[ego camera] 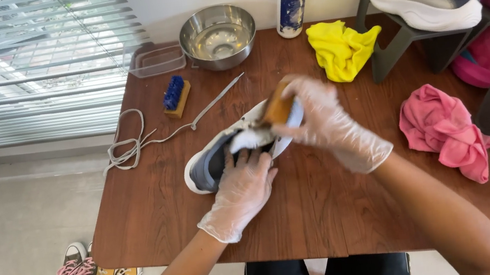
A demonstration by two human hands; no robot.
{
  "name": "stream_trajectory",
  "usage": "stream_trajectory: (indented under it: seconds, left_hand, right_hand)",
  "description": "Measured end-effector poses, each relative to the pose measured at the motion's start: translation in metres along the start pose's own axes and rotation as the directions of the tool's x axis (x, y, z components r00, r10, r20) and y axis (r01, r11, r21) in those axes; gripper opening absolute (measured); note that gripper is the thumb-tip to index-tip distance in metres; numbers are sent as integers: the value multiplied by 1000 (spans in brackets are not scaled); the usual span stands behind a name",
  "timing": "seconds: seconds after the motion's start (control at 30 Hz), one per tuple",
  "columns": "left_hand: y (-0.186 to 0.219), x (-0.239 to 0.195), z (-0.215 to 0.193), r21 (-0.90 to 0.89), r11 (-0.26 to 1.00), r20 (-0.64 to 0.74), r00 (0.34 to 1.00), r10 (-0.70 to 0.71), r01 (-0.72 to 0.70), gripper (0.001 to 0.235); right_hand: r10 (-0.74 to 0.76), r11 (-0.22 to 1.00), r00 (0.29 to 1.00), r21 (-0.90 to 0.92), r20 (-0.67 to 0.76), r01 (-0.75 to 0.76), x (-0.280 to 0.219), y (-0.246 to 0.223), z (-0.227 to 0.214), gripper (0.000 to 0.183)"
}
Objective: The person cleans a white and grey sneaker on a wooden table. They wipe the shoe with a pink cloth, then scrub the upper and sole with a brush dipped in water. Finally, they wipe the shoe with a yellow cloth.
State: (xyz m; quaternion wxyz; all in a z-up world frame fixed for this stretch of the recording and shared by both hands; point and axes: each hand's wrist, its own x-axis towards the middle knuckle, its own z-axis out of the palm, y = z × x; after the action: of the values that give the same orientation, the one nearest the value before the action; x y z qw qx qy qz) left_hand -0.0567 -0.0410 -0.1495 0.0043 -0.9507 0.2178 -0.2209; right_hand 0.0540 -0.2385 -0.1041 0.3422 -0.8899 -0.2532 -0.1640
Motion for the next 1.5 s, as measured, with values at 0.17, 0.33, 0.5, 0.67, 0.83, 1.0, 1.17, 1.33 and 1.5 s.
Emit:
stream_trajectory:
  seconds: [0.17, 0.33, 0.5, 0.67, 0.83, 1.0, 1.17, 1.33, 1.5]
  left_hand:
    - [-23, 19, -40, -295, 915, 270, 943, -197, 276, 29]
    - [-39, 38, -59, -367, 751, 568, 772, -287, 549, 36]
    - [-37, 37, -74, -406, 678, 628, 726, -281, 613, 33]
    - [-35, 37, -66, -404, 659, 654, 704, -277, 635, 34]
    - [-35, 38, -73, -390, 656, 659, 693, -291, 646, 36]
    - [-37, 40, -63, -368, 632, 678, 662, -320, 682, 36]
    - [-32, 49, -74, -389, 598, 673, 660, -335, 700, 41]
    - [-57, 49, -23, -424, 573, 639, 680, -360, 701, 48]
    - [-60, 64, -22, -404, 555, 646, 656, -390, 728, 49]
  right_hand:
    - [-173, 980, 985, -96, 25, 175, -10, 43, 6, 74]
    - [-407, 912, 902, 14, 143, 410, -41, 39, 6, 77]
    - [-86, 979, 992, -191, -96, 66, -9, 97, -9, 69]
    - [-322, 945, 932, 114, 163, 307, -47, 40, 10, 70]
    - [-397, 917, 918, -31, -4, 397, 0, 47, -12, 58]
    - [-363, 932, 919, 42, 155, 361, -36, 49, 21, 66]
    - [-352, 933, 929, -34, 110, 358, -22, 36, -6, 64]
    - [-130, 990, 984, -75, -120, 121, -25, 53, 4, 62]
    - [-267, 963, 964, 25, -14, 267, -81, 12, 21, 66]
